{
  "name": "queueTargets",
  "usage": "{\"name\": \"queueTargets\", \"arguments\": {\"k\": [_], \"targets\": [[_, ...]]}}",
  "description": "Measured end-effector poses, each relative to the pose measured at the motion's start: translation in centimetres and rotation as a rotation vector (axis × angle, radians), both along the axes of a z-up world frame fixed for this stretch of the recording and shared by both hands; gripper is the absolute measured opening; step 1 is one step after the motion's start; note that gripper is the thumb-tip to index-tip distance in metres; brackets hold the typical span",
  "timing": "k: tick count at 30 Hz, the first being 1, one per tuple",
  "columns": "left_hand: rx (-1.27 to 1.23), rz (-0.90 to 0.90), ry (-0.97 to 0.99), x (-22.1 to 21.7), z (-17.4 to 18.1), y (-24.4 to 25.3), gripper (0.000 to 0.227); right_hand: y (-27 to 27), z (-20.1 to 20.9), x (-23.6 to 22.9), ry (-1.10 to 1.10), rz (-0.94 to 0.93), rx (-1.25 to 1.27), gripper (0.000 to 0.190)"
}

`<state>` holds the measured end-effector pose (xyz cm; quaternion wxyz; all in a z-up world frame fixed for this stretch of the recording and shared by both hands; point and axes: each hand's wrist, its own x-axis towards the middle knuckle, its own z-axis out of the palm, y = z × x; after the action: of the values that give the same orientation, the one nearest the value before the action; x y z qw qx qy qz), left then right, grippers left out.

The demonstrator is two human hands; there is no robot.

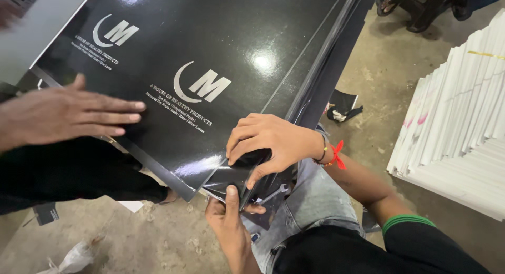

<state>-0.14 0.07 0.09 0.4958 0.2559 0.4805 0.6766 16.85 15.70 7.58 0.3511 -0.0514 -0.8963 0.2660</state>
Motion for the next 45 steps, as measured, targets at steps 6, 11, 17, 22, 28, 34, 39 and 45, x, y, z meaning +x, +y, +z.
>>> {"name": "queueTargets", "arguments": {"k": [6,11,17,22,28,34,39,45], "targets": [[0.017,-0.01,0.005,-0.1,-0.1,0.0,0.026,-0.2,0.0,-0.1,0.011,0.001,-0.004,0.043],[0.069,-0.012,-0.026,-0.1,-0.4,-0.1,0.031,-0.3,-0.5,-0.3,0.065,-0.061,0.059,0.04],[-0.04,-0.061,-0.088,-1.5,-1.9,-0.2,0.046,-0.8,-1.2,-1.0,0.154,-0.173,0.243,0.03],[0.031,-0.113,-0.161,-1.3,-1.7,-0.3,0.033,-1.4,-1.2,-1.0,0.073,-0.26,0.125,0.016],[0.048,-0.177,-0.231,-1.2,0.5,-0.5,0.032,-2.2,0.5,-1.7,0.429,-0.58,-0.026,0.007],[-0.004,-0.135,-0.272,-0.9,0.6,-0.4,0.028,-1.5,3.6,-3.9,0.495,-0.515,0.404,0.018],[0.069,-0.123,-0.147,-0.5,0.1,-0.4,0.024,-1.7,3.0,-5.8,0.032,-0.251,0.3,0.02],[-0.009,-0.07,-0.138,-0.4,0.8,-0.2,0.023,-1.4,2.7,-5.0,-0.074,-0.049,0.276,0.038]]}}
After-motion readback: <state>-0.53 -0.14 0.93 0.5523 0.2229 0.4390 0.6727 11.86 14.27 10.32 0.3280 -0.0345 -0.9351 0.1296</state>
